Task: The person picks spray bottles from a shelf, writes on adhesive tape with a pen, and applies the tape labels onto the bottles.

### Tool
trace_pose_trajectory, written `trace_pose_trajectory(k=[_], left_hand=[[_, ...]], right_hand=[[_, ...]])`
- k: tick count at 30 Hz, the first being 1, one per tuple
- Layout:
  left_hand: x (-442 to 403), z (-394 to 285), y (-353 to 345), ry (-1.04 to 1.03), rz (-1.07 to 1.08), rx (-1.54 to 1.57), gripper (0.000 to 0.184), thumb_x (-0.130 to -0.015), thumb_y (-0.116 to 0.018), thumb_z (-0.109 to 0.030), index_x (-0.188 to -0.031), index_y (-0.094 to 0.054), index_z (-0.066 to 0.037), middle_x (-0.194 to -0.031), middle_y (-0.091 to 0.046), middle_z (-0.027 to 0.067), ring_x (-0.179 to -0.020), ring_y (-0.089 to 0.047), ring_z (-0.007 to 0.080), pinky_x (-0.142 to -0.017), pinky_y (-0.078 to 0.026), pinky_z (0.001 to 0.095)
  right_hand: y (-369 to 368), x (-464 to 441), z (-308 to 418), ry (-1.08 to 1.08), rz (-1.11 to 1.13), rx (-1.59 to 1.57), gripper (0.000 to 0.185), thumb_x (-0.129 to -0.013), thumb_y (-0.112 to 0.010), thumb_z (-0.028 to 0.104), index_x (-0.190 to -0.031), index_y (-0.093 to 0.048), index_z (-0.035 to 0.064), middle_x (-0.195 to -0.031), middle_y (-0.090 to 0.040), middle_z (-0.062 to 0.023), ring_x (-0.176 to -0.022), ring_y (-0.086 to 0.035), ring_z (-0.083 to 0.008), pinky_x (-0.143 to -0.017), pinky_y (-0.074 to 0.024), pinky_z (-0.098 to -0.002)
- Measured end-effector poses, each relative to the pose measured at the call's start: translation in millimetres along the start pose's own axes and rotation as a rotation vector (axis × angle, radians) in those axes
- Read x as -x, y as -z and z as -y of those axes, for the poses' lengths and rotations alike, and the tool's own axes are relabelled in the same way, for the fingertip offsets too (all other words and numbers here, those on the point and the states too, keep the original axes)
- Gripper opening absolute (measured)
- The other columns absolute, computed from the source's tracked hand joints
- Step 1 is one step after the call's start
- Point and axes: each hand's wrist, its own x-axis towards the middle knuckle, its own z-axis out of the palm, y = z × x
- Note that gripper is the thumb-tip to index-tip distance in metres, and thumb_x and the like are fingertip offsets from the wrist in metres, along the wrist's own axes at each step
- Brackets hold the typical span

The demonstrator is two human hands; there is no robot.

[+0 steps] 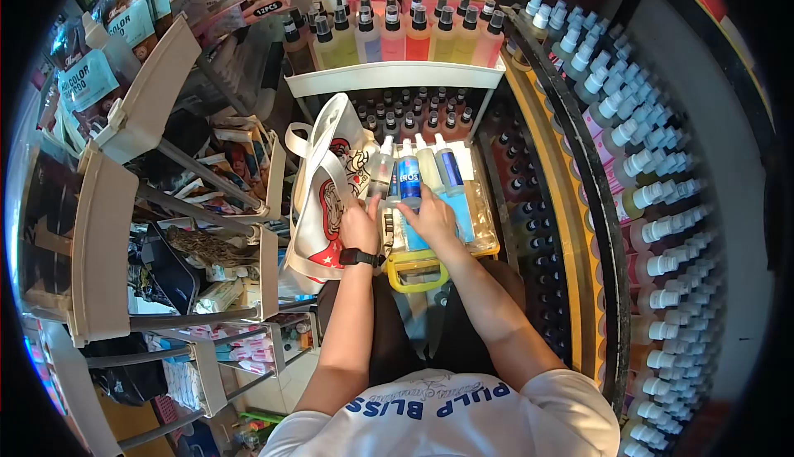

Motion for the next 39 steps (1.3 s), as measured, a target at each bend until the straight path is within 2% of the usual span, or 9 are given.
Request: trace_pose_trajectory(k=[1, 6, 11, 12, 16, 20, 27, 31, 39], left_hand=[[-0.2, 2.7, -2.5, -0.092, -0.077, -0.19, 0.034, -0.083, -0.055, -0.03, -0.094, -0.049, 0.002, -0.06, -0.055, 0.0148, -0.058, -0.058, 0.0303, -0.052, -0.045, 0.0362], [7.0, -10.3, -0.3, -0.146, -0.136, -0.126, 0.033, -0.082, -0.056, -0.032, -0.088, -0.05, 0.0, -0.072, -0.057, 0.0168, -0.066, -0.056, 0.0333, -0.057, -0.045, 0.0367], [18.6, -22.8, -6.4, -0.468, -0.07, -0.152, 0.039, -0.078, -0.059, -0.03, -0.106, -0.048, -0.005, -0.105, -0.05, 0.0173, -0.095, -0.049, 0.0308, -0.077, -0.04, 0.0393], [21.5, -30.2, -7.9, -0.53, 0.002, -0.143, 0.046, -0.077, -0.061, -0.029, -0.115, -0.046, -0.007, -0.117, -0.045, 0.0176, -0.107, -0.044, 0.0312, -0.086, -0.037, 0.0413], [19.8, -24.9, -41.5, -0.692, -0.028, -0.181, 0.057, -0.074, -0.062, -0.027, -0.125, -0.041, -0.015, -0.129, -0.035, 0.0167, -0.119, -0.033, 0.0323, -0.097, -0.026, 0.0478], [22.2, -26.9, -39.7, -0.689, 0.044, -0.329, 0.066, -0.07, -0.066, -0.025, -0.129, -0.037, -0.019, -0.135, -0.028, 0.015, -0.123, -0.029, 0.0327, -0.1, -0.022, 0.0472], [21.0, -27.0, -34.6, -0.667, 0.104, -0.369, 0.08, -0.06, -0.073, -0.021, -0.13, -0.035, -0.022, -0.138, -0.024, 0.0126, -0.123, -0.03, 0.0317, -0.1, -0.022, 0.0461], [20.9, -26.7, -33.2, -0.665, 0.102, -0.377, 0.083, -0.058, -0.074, -0.021, -0.131, -0.034, -0.021, -0.138, -0.025, 0.0118, -0.123, -0.031, 0.0305, -0.1, -0.023, 0.0457], [23.7, -30.2, -37.0, -0.627, 0.082, -0.319, 0.085, -0.058, -0.074, -0.021, -0.132, -0.032, -0.021, -0.139, -0.024, 0.0114, -0.123, -0.032, 0.0294, -0.099, -0.023, 0.0463]], right_hand=[[3.7, -0.4, 2.4, 0.036, -0.004, 0.092, 0.062, -0.072, -0.063, 0.043, -0.11, -0.049, -0.0036, -0.091, -0.059, -0.022, -0.083, -0.059, -0.035, -0.067, -0.0475, -0.0402], [18.8, -18.4, -19.6, -0.065, 0.106, -0.091, 0.056, -0.072, -0.063, 0.043, -0.108, -0.053, 0.0011, -0.095, -0.057, -0.0223, -0.085, -0.058, -0.0344, -0.068, -0.0463, -0.0419], [15.6, -51.9, -70.1, 0.037, -0.527, 0.148, 0.055, -0.069, -0.067, 0.036, -0.111, -0.053, 0.0025, -0.096, -0.058, -0.0229, -0.092, -0.055, -0.0355, -0.079, -0.044, -0.0403], [13.4, -53.4, -72.7, 0.035, -0.527, 0.15, 0.055, -0.069, -0.067, 0.036, -0.111, -0.053, 0.0025, -0.096, -0.058, -0.0229, -0.092, -0.055, -0.0355, -0.079, -0.044, -0.0403], [12.9, -63.2, -80.1, -0.214, -0.175, -0.282, 0.062, -0.067, -0.069, 0.033, -0.116, -0.048, 0.0007, -0.104, -0.055, -0.0244, -0.1, -0.051, -0.0375, -0.085, -0.0408, -0.0408], [8.4, -59.4, -84.3, -0.085, -0.222, -0.286, 0.072, -0.063, -0.072, 0.036, -0.119, -0.045, -0.0009, -0.11, -0.052, -0.0247, -0.103, -0.049, -0.0394, -0.087, -0.0393, -0.0416], [17.1, -43.9, -47.6, -0.277, -0.132, 0.114, 0.094, -0.051, -0.077, 0.047, -0.123, -0.037, 0.0014, -0.118, -0.043, -0.0218, -0.112, -0.04, -0.0357, -0.092, -0.0344, -0.0402], [6.8, -57.1, -64.4, -0.373, -0.144, -0.149, 0.097, -0.05, -0.077, 0.05, -0.124, -0.034, 0.0043, -0.12, -0.039, -0.0203, -0.113, -0.035, -0.0344, -0.094, -0.0314, -0.0411], [11.0, -43.6, -47.4, -0.301, -0.241, 0.056, 0.088, -0.053, -0.076, 0.049, -0.119, -0.042, 0.004, -0.116, -0.045, -0.0214, -0.11, -0.041, -0.0354, -0.092, -0.0339, -0.04]])
